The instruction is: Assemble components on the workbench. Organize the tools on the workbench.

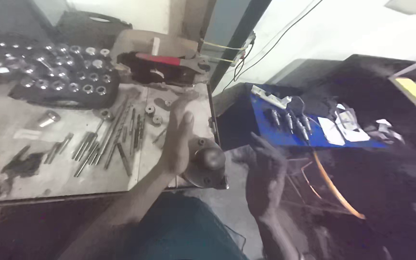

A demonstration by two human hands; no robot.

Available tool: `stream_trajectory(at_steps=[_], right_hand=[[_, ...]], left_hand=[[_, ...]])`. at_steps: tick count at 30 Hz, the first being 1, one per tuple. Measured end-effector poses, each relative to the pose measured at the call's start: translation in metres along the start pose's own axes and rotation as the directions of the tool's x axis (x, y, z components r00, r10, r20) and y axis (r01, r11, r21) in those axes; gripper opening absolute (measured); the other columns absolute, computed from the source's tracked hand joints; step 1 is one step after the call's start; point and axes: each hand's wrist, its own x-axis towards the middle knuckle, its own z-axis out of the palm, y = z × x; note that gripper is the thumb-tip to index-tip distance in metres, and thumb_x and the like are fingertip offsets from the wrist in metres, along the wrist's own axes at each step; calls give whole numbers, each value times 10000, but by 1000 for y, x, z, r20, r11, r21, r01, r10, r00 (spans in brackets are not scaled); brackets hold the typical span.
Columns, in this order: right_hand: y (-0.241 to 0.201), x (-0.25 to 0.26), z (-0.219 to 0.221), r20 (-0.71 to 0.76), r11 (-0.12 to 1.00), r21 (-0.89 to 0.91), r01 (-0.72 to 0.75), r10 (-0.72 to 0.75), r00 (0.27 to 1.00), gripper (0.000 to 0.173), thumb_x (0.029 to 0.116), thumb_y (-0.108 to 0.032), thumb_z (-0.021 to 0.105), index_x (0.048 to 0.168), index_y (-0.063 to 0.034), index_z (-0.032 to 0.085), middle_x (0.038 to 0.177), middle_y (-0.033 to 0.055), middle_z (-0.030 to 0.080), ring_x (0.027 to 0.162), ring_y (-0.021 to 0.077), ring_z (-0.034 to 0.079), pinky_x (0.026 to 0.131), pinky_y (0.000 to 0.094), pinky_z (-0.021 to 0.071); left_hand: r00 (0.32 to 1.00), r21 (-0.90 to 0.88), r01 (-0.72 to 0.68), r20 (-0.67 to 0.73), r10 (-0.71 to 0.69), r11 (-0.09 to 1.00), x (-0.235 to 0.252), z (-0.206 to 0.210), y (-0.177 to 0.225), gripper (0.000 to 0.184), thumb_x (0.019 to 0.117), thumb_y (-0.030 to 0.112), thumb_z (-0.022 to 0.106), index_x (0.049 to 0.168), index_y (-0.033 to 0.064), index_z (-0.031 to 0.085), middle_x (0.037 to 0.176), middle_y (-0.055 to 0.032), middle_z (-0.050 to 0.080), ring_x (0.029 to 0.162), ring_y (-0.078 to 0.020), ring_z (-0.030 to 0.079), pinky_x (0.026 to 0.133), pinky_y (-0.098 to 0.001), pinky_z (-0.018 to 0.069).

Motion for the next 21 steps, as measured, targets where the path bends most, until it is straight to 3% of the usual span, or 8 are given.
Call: stream_trajectory(at_steps=[5, 7, 8, 10, 13, 15, 17, 21], right_hand=[[20, 47, 55, 102, 973, 218, -71, 49, 994, 923, 998, -754, 194, 1610, -65, 237, 1634, 118, 362, 1469, 230, 411, 1208, 452, 379], [-3, 33, 64, 15, 923, 296, -244, 251, 968, 738, 1086, -559, 295, 1552, 11, 343, 1565, 119, 465, 1427, 169, 467, 1191, 377, 406], [-18, 25, 66, -77, 841, 356, -407, 460, 884, 551, 1105, -374, 387, 1458, 40, 478, 1415, 98, 598, 1283, 108, 579, 1086, 310, 488], [-36, -10, 45, -68, 753, 400, -524, 594, 802, 410, 1083, -249, 462, 1391, 2, 561, 1367, 59, 627, 1229, 80, 609, 973, 264, 543], [-19, -51, -14, 109, 963, 164, -213, 197, 974, 457, 1031, -527, 530, 1429, -305, 515, 1496, -28, 554, 1189, 148, 671, 809, 271, 628], [-10, -38, -27, 24, 992, 64, -109, 108, 994, 365, 1050, -478, 522, 1374, -315, 554, 1361, -75, 651, 1064, 116, 711, 776, 244, 622], [-8, -19, -26, -50, 997, 3, -82, 82, 995, 286, 1059, -404, 546, 1323, -299, 584, 1236, -121, 698, 957, 68, 720, 741, 222, 616], [-5, -3, -20, 37, 1000, -20, -22, 23, 999, 265, 1068, -284, 545, 1330, -262, 576, 1261, -111, 689, 1031, 81, 714, 791, 231, 620]], left_hand=[[994, -57, 52, 102, -46, 997, -41, 37, -7, 785, 1044, 658, 264, 1516, 52, 425, 1579, -109, 418, 1458, -209, 396, 1214, -443, 346], [995, -29, 46, 86, -43, 999, -13, 42, -12, 768, 1046, 651, 258, 1543, 84, 399, 1612, -84, 368, 1480, -190, 354, 1222, -441, 325], [998, -13, 47, 41, -46, 999, 5, 41, -14, 733, 1054, 610, 276, 1555, 87, 386, 1625, -78, 355, 1485, -178, 346, 1220, -435, 322], [999, 45, 18, -33, -16, 999, 31, 26, -11, 676, 1062, 550, 290, 1541, 81, 382, 1604, -88, 365, 1462, -175, 363, 1199, -429, 332], [987, 154, -111, -100, 127, 982, 34, -24, 16, 534, 1097, 430, 334, 1345, 15, 561, 1352, -95, 603, 1260, -155, 568, 1081, -374, 475], [975, 254, -163, -108, 195, 953, 15, -77, 38, 363, 1108, 288, 391, 1135, 46, 661, 1075, -20, 692, 975, -95, 664, 861, -291, 575], [966, 427, -148, -130, 222, 892, -8, -136, 59, 255, 1086, 248, 476, 1006, 109, 674, 906, 68, 668, 792, -20, 637, 727, -211, 560], [975, 756, 113, -208, 73, 645, -45, -213, 99, 119, 1000, 218, 622, 983, 107, 659, 824, 64, 644, 665, 10, 597, 619, -178, 535]])
